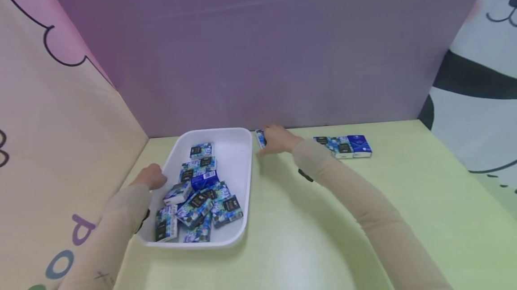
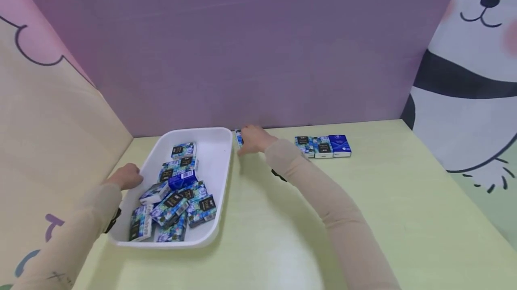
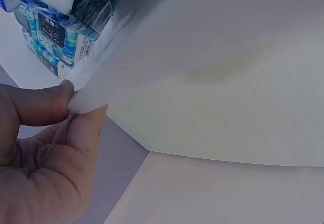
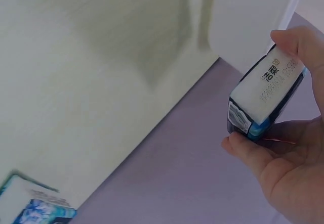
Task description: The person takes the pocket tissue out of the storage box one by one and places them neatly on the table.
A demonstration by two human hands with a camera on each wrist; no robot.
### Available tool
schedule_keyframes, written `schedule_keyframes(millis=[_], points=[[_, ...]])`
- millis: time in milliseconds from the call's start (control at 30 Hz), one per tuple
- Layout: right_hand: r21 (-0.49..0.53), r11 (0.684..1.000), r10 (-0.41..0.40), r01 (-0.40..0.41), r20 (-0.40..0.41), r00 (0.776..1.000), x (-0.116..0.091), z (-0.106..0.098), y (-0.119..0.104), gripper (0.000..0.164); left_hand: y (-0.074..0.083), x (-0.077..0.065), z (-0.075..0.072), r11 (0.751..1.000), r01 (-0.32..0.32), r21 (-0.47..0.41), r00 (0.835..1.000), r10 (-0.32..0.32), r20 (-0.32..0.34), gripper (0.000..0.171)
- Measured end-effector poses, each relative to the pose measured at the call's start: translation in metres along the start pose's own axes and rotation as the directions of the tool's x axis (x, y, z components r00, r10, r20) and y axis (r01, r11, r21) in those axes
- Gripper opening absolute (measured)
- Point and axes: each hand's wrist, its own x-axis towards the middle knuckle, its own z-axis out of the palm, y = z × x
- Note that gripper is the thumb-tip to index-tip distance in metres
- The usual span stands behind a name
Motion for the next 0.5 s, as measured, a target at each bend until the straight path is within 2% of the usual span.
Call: schedule_keyframes(millis=[100,233,333,500], points=[[0.016,0.999,0.029,-0.029,0.013,0.999,-0.002,0.006,0.010,0.078,0.000,0.000,-0.001,1.000,-0.004,0.010,1.000,0.004,0.002,0.030],[0.026,0.998,0.049,-0.050,0.011,0.999,-0.005,0.014,0.023,0.072,0.000,0.000,-0.001,1.000,-0.019,0.024,1.000,0.019,-0.002,0.029],[0.047,0.997,0.065,-0.066,0.016,0.998,-0.009,0.019,0.032,0.065,0.001,0.000,-0.001,1.000,-0.010,0.019,1.000,0.010,0.002,0.028],[0.042,0.995,0.093,-0.095,0.048,0.995,-0.016,0.029,0.044,0.067,0.001,-0.001,0.000,1.000,0.017,-0.006,1.000,-0.017,0.016,0.026]])
